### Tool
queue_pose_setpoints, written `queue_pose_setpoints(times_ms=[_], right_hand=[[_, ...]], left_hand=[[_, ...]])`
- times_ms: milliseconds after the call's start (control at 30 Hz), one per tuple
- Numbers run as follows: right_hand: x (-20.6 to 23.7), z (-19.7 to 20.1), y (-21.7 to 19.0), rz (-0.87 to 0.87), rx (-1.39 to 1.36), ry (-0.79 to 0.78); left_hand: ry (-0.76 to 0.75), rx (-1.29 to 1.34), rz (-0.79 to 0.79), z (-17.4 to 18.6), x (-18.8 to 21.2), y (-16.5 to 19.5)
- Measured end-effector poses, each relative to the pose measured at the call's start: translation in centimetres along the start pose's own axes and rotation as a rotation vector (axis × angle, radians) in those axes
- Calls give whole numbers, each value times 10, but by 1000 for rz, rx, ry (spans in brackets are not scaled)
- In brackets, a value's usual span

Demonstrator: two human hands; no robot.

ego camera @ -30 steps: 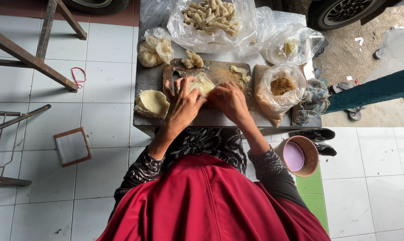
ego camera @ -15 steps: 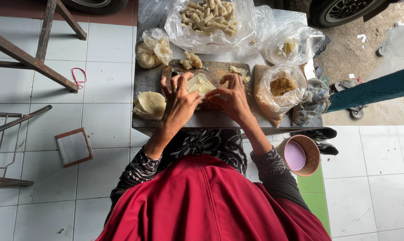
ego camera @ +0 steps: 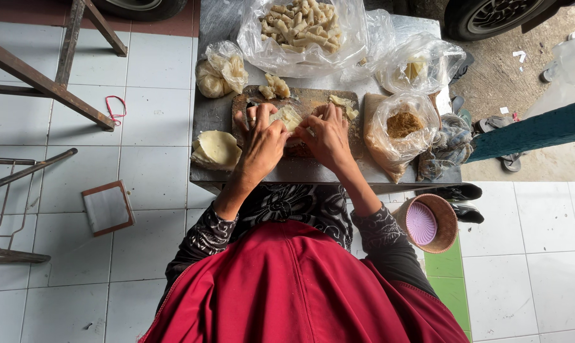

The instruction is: The person sits at a small table and assembles filled pastry snacks. They take thin dough wrappers, place brown filling from a plastic bag onto a wrapper, fold the wrapper over the filling, and set the folded piece on a growing pile of finished pieces.

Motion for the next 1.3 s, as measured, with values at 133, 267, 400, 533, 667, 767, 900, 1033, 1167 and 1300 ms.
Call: queue_pose_setpoints(times_ms=[133,267,400,533,667,767,900,1033,1167,1300], right_hand=[[0,9,-4,2,-131,124],[7,15,-13,91,-95,150],[10,19,-15,117,-1,174],[7,10,1,-45,13,114],[6,14,-3,-47,-80,182],[9,19,-10,1,-16,216],[8,21,-15,24,95,203],[3,17,-10,-72,36,134],[1,13,-10,-109,-16,106],[-6,11,-20,-15,101,155]], left_hand=[[35,-74,47,-6,-3,-5],[27,-29,161,-12,-4,-17],[124,20,187,-4,-3,-18],[154,33,35,8,2,-1],[96,-62,-13,5,5,4],[91,-76,-26,3,3,4],[127,-25,4,3,3,1],[143,-92,-25,-1,3,1],[124,-174,-29,-12,-6,-2],[186,-109,85,-6,-7,-9]])
Point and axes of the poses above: each hand's wrist, its own x-axis away from the middle knuckle, its own z-axis out of the back of the hand, y = z × x, the point moved 10 cm from there along -x, towards the middle knuckle, and after that the axes turned 15 degrees about y, right-handed, at the moved point
